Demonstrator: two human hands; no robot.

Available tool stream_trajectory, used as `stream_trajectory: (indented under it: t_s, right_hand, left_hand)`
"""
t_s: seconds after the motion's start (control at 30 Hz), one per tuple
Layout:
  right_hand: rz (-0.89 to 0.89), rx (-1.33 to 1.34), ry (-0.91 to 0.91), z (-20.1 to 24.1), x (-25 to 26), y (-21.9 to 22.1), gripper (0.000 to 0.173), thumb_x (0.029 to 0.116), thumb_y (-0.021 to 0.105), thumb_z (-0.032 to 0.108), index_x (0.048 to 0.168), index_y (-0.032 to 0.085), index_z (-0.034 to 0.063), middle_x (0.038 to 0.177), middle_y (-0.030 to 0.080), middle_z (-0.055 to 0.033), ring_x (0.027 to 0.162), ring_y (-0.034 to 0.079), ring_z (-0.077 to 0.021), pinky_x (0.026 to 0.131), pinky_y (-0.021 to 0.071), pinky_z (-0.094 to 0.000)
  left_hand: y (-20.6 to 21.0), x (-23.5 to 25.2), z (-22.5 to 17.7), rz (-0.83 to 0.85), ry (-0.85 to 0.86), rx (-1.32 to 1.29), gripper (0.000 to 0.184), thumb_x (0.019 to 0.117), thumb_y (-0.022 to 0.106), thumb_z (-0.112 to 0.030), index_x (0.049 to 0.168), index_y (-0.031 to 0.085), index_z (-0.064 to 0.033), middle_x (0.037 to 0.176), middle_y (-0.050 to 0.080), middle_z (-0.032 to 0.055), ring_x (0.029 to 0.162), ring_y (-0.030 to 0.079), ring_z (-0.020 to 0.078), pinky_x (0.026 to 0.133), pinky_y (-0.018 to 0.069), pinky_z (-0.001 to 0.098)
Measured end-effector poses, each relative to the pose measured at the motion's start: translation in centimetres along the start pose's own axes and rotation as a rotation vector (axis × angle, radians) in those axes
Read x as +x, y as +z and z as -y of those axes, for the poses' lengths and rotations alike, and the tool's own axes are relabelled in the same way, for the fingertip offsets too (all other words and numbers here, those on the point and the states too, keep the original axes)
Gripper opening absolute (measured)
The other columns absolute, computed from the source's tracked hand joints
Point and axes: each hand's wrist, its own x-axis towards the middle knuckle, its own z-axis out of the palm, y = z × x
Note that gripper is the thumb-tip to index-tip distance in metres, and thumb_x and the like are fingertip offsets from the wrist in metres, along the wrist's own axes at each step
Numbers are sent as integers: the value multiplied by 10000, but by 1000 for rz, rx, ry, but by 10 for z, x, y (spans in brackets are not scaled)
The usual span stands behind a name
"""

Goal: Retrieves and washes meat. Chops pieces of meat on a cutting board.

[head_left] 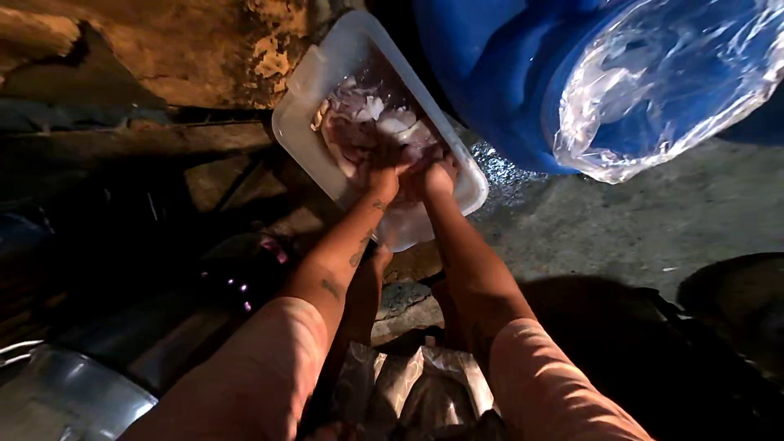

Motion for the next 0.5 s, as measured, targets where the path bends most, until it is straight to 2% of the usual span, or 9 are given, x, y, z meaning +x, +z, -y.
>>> stream_trajectory:
  t_s: [0.03, 0.1, 0.13, 0.17, 0.23, 0.3, 0.37, 0.43, 0.5]
  right_hand:
    - [-48, -74, 8, -2, -4, 5, 795, 895, 738, 426, 1553, 427, 108, 1611, 343, -252, 1470, 349, -453, 1123, 372, -657]
    - [-114, -149, -15, -9, -15, 15, 790, 880, 750, 389, 1541, 443, 84, 1640, 269, -283, 1528, 210, -488, 1177, 222, -720]
    - [-125, -168, -34, -12, -21, 18, 780, 861, 772, 358, 1504, 465, 39, 1619, 289, -308, 1522, 211, -504, 1175, 206, -728]
    - [-131, -179, -55, -14, -24, 21, 774, 838, 797, 328, 1468, 482, 6, 1574, 353, -321, 1491, 279, -509, 1156, 247, -724]
    - [-103, -193, -84, -16, -22, 27, 776, 835, 807, 293, 1455, 457, -16, 1485, 454, -313, 1408, 412, -494, 1108, 322, -722]
    - [-79, -216, -70, -16, -12, 33, 739, 894, 742, 276, 1498, 420, -1, 1495, 462, -306, 1422, 412, -484, 1104, 336, -722]
    - [-70, -234, 9, -11, 2, 42, 733, 964, 651, 301, 1574, 350, 27, 1570, 411, -268, 1472, 381, -440, 1122, 374, -663]
    - [-65, -184, 78, -4, 14, 47, 782, 979, 633, 290, 1618, 253, 45, 1655, 269, -231, 1513, 305, -419, 1134, 401, -605]
    - [63, -169, 81, 1, 16, 42, 700, 1031, 578, 299, 1600, 277, 23, 1615, 341, -261, 1446, 423, -437, 1078, 468, -591]
  left_hand:
    - [6, -5, 1, -31, 7, -31, 459, 1020, 475, -19, 1420, 637, -177, 1403, 644, 152, 1332, 582, 359, 1119, 448, 556]
    - [11, -14, 0, -67, 7, -118, 510, 996, 449, 72, 1391, 660, -170, 1387, 648, 172, 1328, 578, 373, 1123, 442, 551]
    - [13, -17, -1, -87, 7, -119, 517, 997, 445, 86, 1398, 653, -166, 1457, 593, 175, 1390, 519, 370, 1164, 400, 537]
    - [13, -18, 0, -111, 30, -87, 534, 995, 454, 95, 1412, 640, -182, 1556, 491, 171, 1473, 411, 368, 1215, 323, 527]
    - [11, -7, 6, -224, 181, 10, 537, 961, 533, 81, 1387, 669, -215, 1603, 428, 184, 1521, 326, 392, 1237, 256, 546]
    - [-5, 16, 6, -149, 241, 103, 525, 1007, 592, -123, 1518, 520, -219, 1681, 287, 163, 1556, 240, 384, 1231, 248, 577]
    - [-35, 41, -9, -21, 225, 170, 743, 968, 630, -487, 1625, 322, -328, 1737, -4, 174, 1589, -5, 429, 1227, 130, 674]
    - [-41, 64, -9, -114, 266, 225, 875, 843, 610, -735, 1585, 412, -315, 1701, 111, 265, 1562, 68, 502, 1195, 156, 718]
    - [-44, 72, -9, -162, 290, 260, 815, 851, 613, -704, 1492, 537, -206, 1618, 342, 266, 1514, 253, 494, 1160, 246, 721]
